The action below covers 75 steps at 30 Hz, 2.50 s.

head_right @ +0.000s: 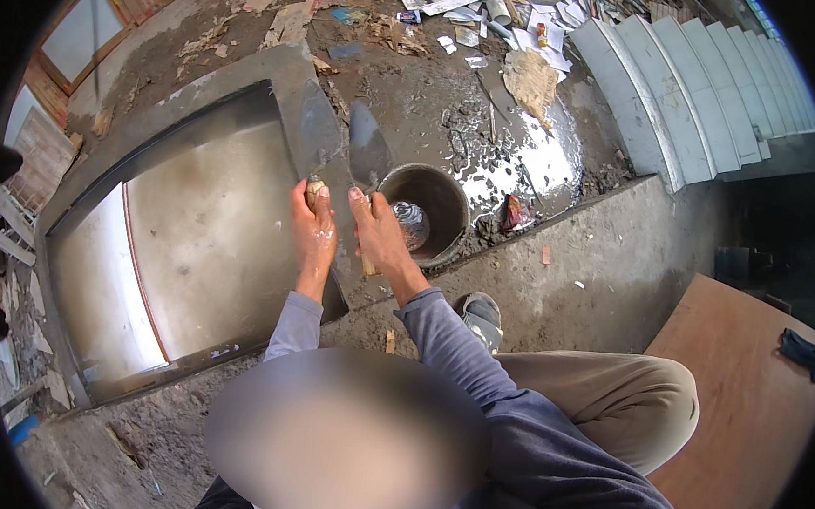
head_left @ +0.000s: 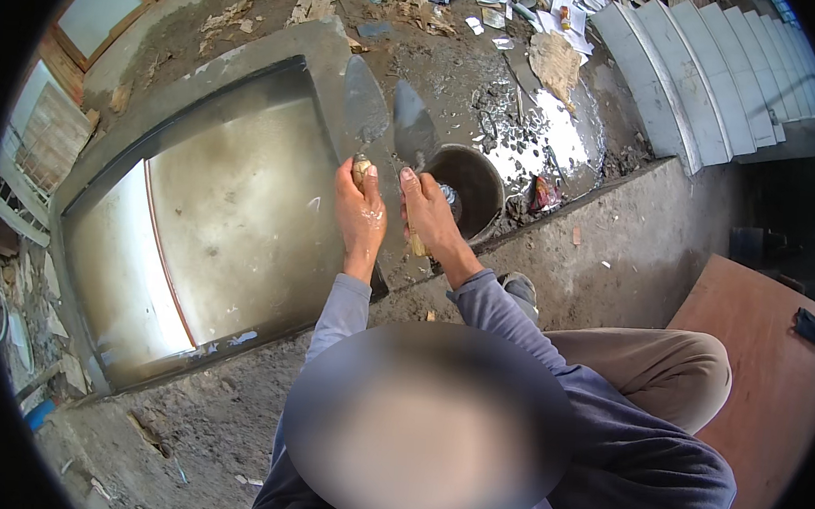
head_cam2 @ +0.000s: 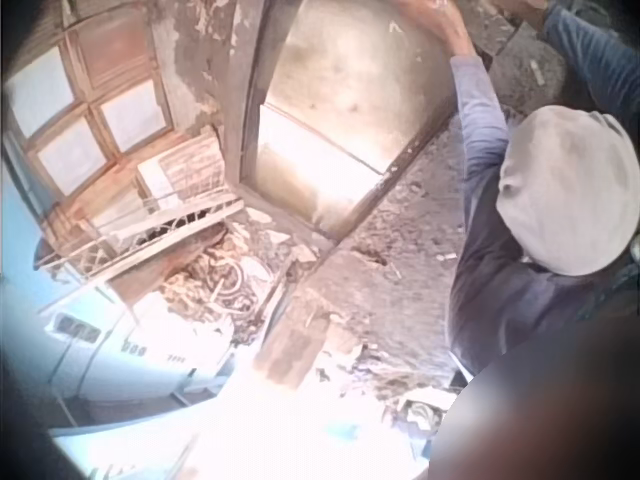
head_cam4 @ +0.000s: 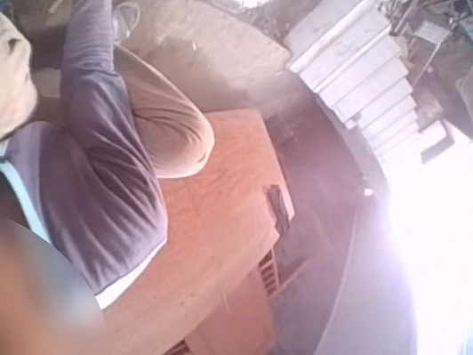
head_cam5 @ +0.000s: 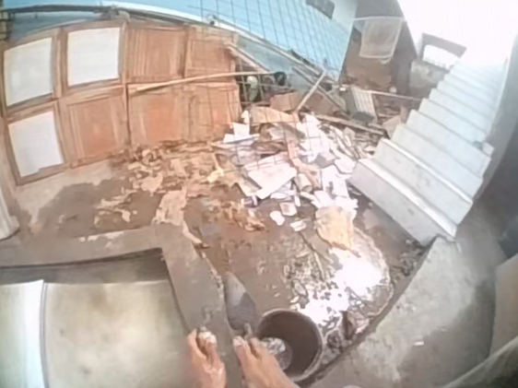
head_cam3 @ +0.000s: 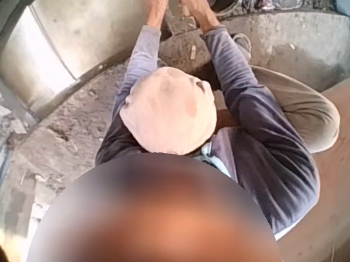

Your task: The person scoops wet cement from a pile into a bucket using a trowel, then carries the bucket to a recessed floor area and applies the cement to the edges and surface. The person repeatedly scoops, carries, and spreads cement, smoothing the applied material with the trowel.

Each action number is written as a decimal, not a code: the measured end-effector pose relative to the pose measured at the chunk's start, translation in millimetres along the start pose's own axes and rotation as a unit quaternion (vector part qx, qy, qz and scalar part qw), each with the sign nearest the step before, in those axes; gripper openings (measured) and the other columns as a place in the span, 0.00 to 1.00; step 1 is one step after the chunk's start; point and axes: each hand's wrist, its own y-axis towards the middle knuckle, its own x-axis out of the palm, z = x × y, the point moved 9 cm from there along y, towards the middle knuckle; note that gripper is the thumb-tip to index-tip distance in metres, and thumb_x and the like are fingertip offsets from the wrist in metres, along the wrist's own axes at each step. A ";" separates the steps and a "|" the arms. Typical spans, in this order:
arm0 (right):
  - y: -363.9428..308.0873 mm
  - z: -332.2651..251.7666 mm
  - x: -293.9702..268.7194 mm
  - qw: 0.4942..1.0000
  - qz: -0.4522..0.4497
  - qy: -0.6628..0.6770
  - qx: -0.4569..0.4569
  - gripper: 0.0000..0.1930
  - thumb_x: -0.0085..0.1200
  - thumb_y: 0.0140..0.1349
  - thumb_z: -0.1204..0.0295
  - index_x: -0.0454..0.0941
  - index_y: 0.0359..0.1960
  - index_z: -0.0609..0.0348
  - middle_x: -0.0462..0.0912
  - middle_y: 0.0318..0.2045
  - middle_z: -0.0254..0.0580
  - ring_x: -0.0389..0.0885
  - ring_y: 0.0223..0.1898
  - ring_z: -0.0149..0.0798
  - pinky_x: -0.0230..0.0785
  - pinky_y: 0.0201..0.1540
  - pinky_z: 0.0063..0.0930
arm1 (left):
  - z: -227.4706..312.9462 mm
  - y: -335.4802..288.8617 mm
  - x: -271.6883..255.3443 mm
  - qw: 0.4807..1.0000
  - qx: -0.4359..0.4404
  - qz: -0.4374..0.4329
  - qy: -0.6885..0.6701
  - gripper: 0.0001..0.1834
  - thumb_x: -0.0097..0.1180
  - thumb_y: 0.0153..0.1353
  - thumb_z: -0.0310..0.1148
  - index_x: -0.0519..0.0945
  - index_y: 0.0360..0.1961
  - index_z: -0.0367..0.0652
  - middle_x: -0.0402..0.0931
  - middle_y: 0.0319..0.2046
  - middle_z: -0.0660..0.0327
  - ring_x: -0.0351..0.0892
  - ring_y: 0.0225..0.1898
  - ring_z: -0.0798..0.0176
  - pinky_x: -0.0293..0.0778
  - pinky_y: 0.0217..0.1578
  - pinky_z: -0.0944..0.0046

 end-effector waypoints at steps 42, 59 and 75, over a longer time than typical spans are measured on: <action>25.1 170.7 216.8 0.962 -0.203 -0.174 0.064 0.28 0.61 0.71 0.52 0.77 0.57 0.67 0.85 0.47 0.58 0.84 0.49 0.50 0.73 0.59 0.45 | -256.6 17.8 -197.0 0.888 -0.203 0.308 -0.273 0.16 0.68 0.70 0.33 0.78 0.51 0.37 0.83 0.42 0.59 0.78 0.39 0.64 0.75 0.42 0.58; 0.4 58.0 231.8 0.915 -0.221 -0.299 -0.159 0.21 0.44 0.81 0.54 0.79 0.57 0.58 0.85 0.28 0.49 0.86 0.31 0.49 0.78 0.42 0.45 | -151.3 15.0 -177.8 0.902 -0.202 0.131 -0.359 0.16 0.70 0.69 0.33 0.80 0.51 0.36 0.86 0.44 0.56 0.88 0.41 0.59 0.87 0.40 0.58; 32.7 119.6 254.3 0.890 -0.280 0.263 0.248 0.18 0.55 0.78 0.53 0.78 0.50 0.55 0.84 0.36 0.38 0.83 0.40 0.33 0.81 0.42 0.37 | -153.6 27.0 -205.8 0.927 -0.168 0.214 -0.260 0.22 0.66 0.73 0.44 0.80 0.54 0.36 0.85 0.42 0.60 0.84 0.41 0.66 0.79 0.41 0.62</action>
